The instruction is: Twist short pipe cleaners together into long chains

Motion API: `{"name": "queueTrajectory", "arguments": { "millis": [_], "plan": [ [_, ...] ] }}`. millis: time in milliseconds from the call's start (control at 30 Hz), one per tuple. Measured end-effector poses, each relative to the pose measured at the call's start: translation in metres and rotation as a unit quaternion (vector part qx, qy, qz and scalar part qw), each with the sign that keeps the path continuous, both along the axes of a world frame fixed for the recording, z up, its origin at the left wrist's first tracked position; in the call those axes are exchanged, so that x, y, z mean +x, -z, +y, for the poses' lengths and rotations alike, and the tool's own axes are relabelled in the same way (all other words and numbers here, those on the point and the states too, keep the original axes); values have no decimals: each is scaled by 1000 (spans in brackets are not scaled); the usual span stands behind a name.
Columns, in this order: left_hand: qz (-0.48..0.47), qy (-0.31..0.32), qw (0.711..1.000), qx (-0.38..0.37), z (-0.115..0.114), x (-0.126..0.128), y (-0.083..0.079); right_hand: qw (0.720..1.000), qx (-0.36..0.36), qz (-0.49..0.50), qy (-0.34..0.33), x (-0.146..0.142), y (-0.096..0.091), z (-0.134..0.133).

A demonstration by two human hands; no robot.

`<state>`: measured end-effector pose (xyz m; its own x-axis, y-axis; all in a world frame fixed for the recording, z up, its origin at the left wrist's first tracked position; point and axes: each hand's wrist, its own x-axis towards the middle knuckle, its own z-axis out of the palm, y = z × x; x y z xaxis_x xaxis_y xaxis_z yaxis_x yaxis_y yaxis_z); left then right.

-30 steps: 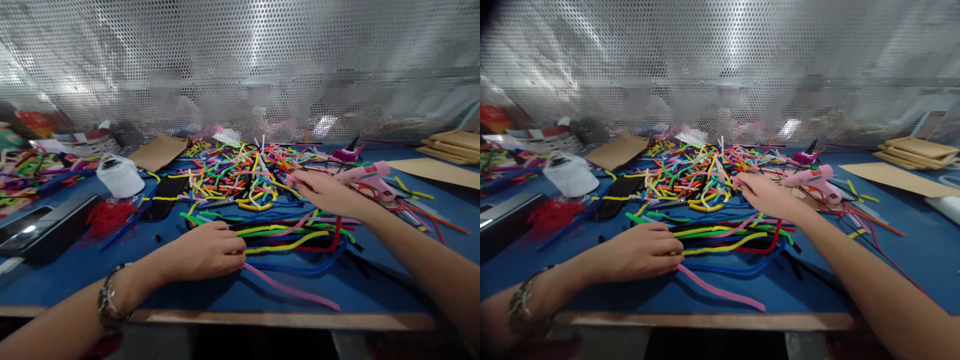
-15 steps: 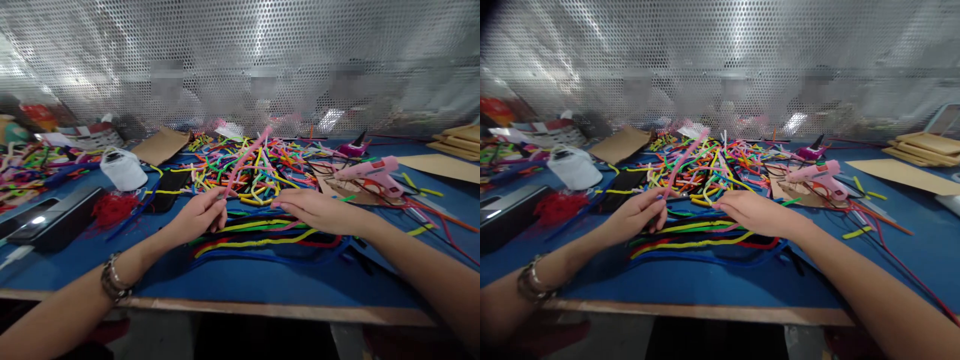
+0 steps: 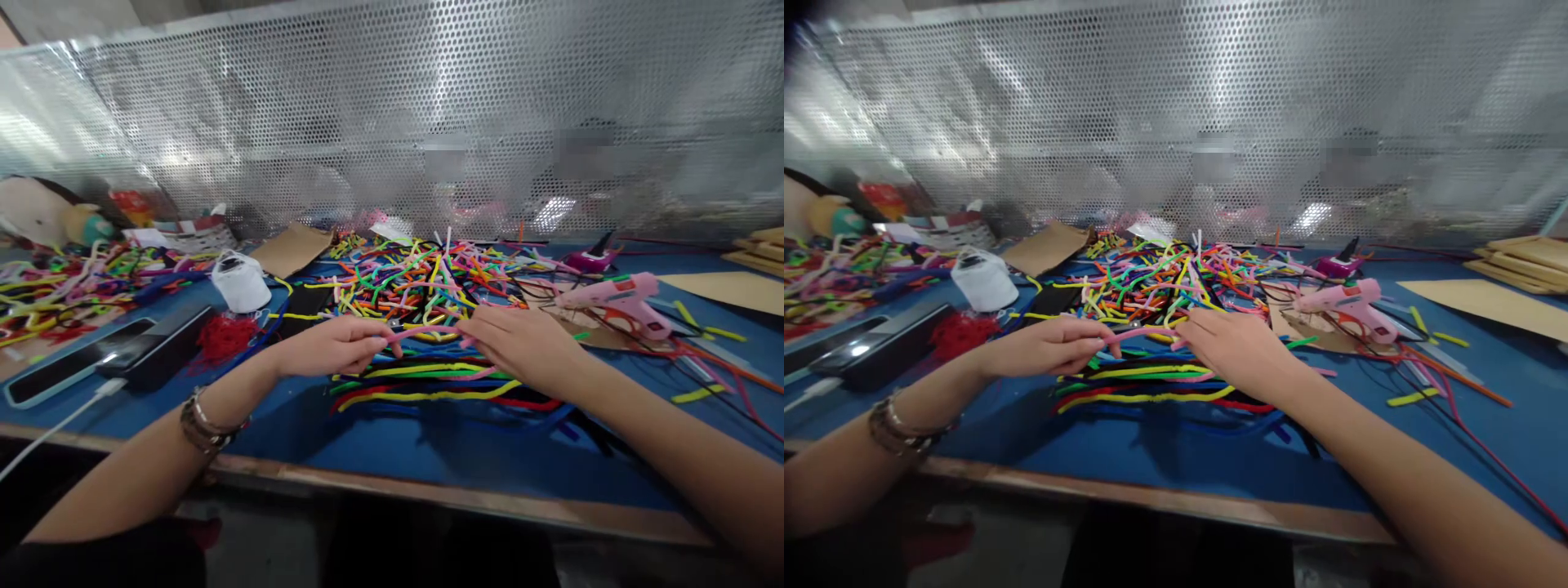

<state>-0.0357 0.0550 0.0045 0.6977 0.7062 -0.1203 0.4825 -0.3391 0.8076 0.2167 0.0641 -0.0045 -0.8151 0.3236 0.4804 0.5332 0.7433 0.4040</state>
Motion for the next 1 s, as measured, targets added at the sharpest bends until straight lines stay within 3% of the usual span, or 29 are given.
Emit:
{"name": "queueTrajectory", "arguments": {
  "millis": [100, 167, 300, 400, 467, 567, 800, 900, 1000],
  "plan": [
    [31, 24, 999, 21, -1, -3, -7, 999, 50, -17, 8, -2, 1, -3],
    [64, 22, 993, 101, -2, -2, -13, 998, 60, -18, 10, -2, 1, -4],
    [106, -11, 939, 326, -5, 19, -21, 998, 46, -29, 28, -5, -4, -4],
    [105, -7, 900, 424, -11, 46, -18, 998, 52, -33, 32, -11, -10, -5],
    [111, -13, 877, 468, -16, 63, -14, 997, 57, -27, 34, -14, -14, -6],
    [173, -82, 839, 509, -21, 79, -13, 998, 47, -13, 46, -16, -21, -7],
    [265, -115, 747, 599, -32, 76, -29, 997, -58, 44, -19, -13, -30, -16],
    [259, -134, 749, 595, -35, 71, -31, 991, -102, 77, -33, -15, -34, -24],
    [228, -115, 792, 554, -31, 62, -29, 987, -139, 82, -25, -16, -33, -30]
  ]
}}
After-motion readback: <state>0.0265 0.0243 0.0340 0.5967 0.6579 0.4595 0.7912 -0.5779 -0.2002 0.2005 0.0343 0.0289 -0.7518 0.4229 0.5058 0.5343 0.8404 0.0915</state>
